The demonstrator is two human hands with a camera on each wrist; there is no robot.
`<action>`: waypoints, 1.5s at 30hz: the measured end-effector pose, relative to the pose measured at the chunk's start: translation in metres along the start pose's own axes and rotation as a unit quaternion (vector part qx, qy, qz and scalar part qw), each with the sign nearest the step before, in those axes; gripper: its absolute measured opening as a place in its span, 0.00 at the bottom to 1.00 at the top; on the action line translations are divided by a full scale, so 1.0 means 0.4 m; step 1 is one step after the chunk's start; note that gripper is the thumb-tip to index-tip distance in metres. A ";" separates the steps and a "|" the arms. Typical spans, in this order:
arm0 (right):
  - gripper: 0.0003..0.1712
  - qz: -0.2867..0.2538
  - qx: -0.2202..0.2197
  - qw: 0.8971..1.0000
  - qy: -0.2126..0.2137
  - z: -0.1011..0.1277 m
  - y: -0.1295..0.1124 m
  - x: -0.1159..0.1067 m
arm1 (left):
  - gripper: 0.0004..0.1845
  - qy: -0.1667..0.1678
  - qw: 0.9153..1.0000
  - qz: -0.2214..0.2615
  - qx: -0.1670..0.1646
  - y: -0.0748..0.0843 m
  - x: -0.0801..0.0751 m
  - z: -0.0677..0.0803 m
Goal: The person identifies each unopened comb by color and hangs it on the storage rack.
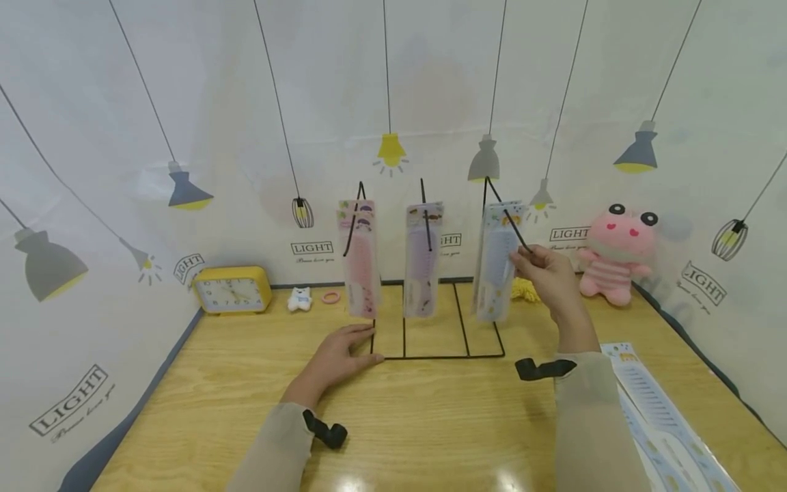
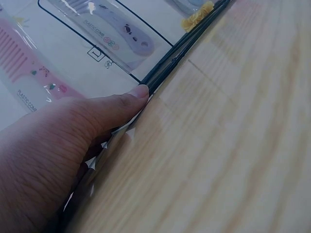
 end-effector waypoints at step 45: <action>0.28 0.144 -0.011 0.989 0.031 0.111 0.043 -0.187 | 0.38 -0.002 1.000 -0.007 0.003 -0.004 0.004 -0.002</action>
Point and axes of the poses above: each hand's wrist, its own z-axis away from the middle knuckle, its own x-axis out of the palm, y = z × x, the point moved 10 cm from there along -z, towards the middle knuckle, and after that the axes turned 7 degrees about x, right-handed, at the moved point
